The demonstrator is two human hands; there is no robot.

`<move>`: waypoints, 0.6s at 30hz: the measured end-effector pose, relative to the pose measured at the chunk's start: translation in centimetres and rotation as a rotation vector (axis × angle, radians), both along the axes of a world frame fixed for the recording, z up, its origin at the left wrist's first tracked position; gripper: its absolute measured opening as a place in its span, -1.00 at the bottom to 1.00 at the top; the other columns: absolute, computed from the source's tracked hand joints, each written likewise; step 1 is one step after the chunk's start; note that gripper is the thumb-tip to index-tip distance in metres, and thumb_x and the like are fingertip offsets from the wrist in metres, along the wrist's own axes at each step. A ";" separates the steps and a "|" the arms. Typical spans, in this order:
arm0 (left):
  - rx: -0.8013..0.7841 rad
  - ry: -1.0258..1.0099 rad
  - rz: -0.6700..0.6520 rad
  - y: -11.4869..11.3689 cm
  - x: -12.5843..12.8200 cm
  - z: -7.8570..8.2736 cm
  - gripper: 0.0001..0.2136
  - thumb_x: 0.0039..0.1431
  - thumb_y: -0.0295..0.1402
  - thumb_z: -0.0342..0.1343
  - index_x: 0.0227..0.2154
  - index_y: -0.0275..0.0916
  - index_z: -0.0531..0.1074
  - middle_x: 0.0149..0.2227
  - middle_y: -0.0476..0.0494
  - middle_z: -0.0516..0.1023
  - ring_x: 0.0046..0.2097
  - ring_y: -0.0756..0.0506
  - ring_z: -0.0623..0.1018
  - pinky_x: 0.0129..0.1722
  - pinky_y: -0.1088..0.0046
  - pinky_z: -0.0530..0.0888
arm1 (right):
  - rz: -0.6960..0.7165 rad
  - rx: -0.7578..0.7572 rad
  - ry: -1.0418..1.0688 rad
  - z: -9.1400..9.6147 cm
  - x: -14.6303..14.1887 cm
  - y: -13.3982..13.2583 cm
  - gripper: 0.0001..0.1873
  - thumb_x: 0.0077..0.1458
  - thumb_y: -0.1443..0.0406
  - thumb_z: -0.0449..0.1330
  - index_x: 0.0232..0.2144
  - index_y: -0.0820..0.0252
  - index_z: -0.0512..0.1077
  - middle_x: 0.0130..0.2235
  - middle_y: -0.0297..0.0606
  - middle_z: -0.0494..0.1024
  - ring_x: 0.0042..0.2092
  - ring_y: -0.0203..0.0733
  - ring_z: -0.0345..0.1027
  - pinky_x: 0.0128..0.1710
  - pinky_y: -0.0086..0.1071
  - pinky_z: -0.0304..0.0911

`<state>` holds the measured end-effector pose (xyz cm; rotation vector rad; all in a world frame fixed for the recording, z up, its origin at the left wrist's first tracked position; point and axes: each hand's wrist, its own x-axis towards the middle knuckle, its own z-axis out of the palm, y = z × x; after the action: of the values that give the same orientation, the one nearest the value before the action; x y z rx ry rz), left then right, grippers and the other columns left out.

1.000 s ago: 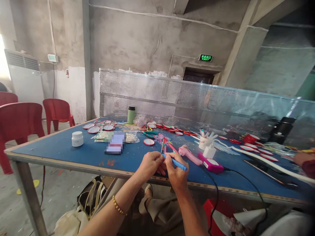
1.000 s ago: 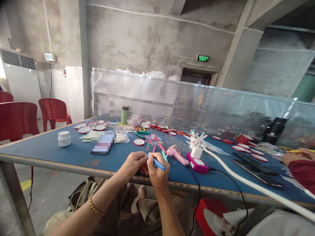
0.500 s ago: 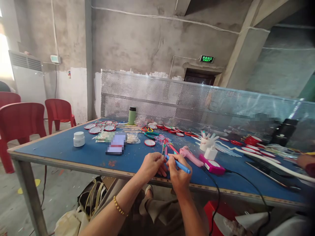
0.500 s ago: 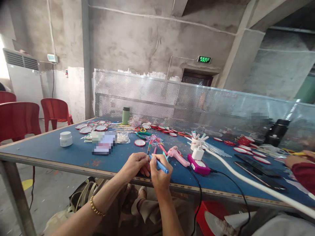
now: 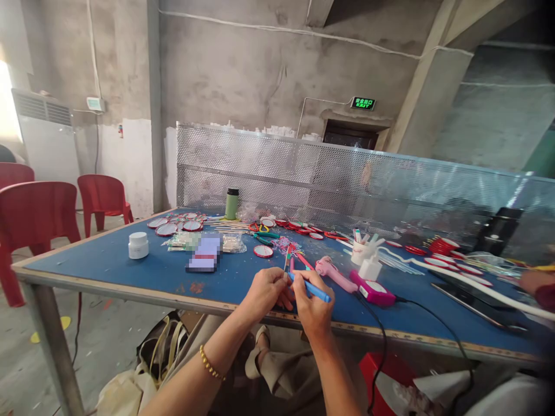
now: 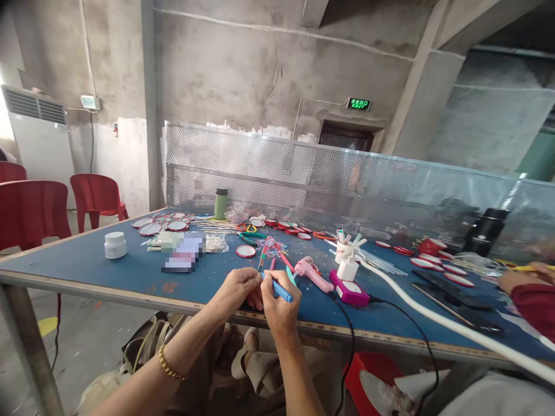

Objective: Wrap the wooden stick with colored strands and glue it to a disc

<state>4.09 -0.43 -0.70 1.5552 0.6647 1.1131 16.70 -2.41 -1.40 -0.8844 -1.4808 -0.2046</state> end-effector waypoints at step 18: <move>-0.005 0.005 0.004 0.0 -0.1 0.1 -0.74 0.14 -0.15 0.03 -0.51 -0.23 0.31 -0.63 -0.03 0.51 -0.58 -0.02 0.53 -0.58 0.57 0.36 | -0.022 0.007 -0.007 -0.1 0.0 0.2 -0.80 0.23 0.28 0.13 -0.42 0.19 0.47 -0.56 -0.37 0.48 -0.55 -0.30 0.35 -0.52 -0.44 0.27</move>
<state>4.01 -0.42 -0.62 1.5533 0.6737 1.1103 16.66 -2.18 -1.54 -0.8956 -1.4762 -0.2289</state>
